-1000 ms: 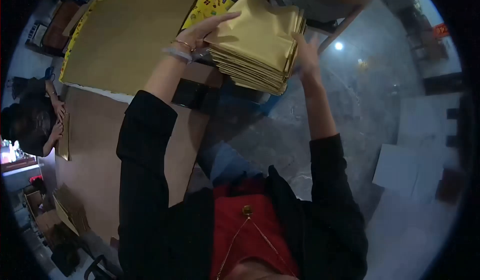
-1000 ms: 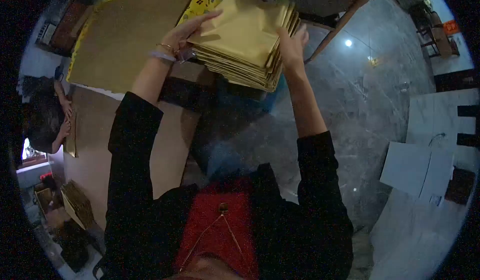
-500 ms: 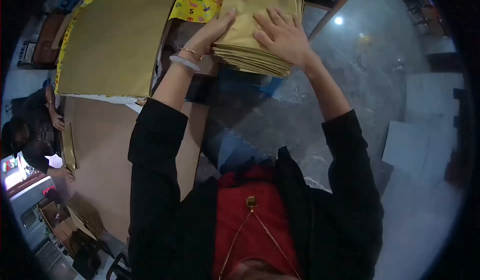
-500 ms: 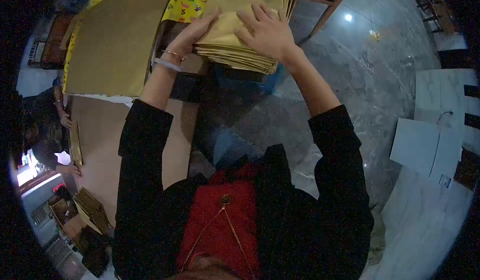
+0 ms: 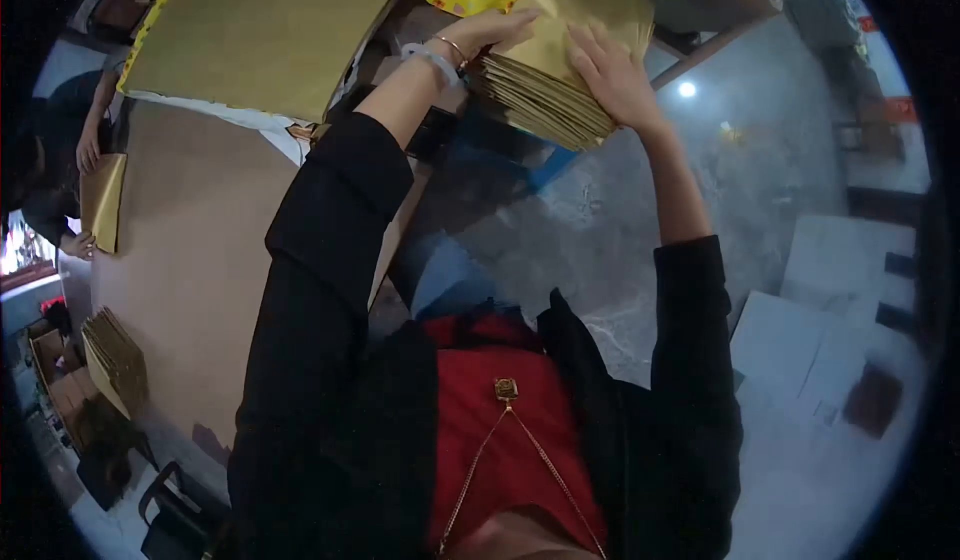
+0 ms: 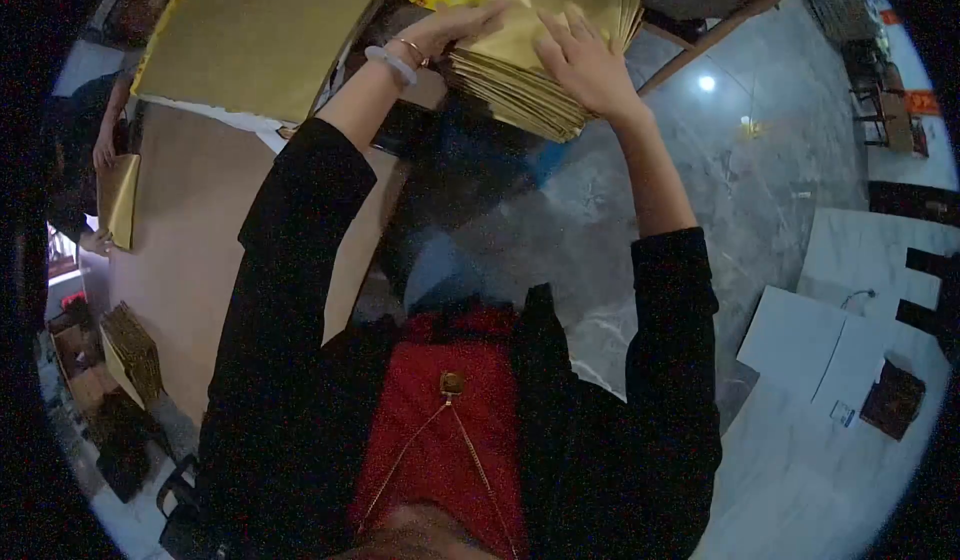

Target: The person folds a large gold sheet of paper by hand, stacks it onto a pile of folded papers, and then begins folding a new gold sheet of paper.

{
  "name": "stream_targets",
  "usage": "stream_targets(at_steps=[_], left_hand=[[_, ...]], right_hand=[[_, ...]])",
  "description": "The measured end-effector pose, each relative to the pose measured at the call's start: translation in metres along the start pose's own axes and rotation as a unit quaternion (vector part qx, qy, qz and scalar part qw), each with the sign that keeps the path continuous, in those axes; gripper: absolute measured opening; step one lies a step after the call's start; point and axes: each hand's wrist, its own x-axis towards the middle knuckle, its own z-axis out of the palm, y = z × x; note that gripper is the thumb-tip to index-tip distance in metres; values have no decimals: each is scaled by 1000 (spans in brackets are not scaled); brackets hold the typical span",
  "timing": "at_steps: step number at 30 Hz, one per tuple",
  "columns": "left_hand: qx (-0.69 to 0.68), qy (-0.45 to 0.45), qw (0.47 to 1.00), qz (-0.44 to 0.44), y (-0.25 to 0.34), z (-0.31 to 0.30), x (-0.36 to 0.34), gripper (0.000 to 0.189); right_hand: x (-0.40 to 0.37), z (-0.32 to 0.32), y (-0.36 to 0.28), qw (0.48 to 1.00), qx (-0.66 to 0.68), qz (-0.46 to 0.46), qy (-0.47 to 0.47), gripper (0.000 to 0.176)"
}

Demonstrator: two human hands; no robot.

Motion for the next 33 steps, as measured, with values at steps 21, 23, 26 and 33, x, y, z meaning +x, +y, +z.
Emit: stream_targets(at_steps=[21, 23, 26, 33], left_hand=[[491, 81, 824, 271, -13, -2, -14, 52], [456, 156, 817, 317, -17, -16, -27, 51], [429, 232, 829, 276, -11, -10, -121, 45], [523, 309, 778, 164, -79, -66, -267, 23]], right_hand=[[-18, 30, -65, 974, -215, 59, 44, 58], [-14, 22, -68, 971, -224, 56, 68, 57], [-7, 6, -97, 974, -67, -63, 208, 51], [53, 79, -186, 938, 86, -290, 170, 34]])
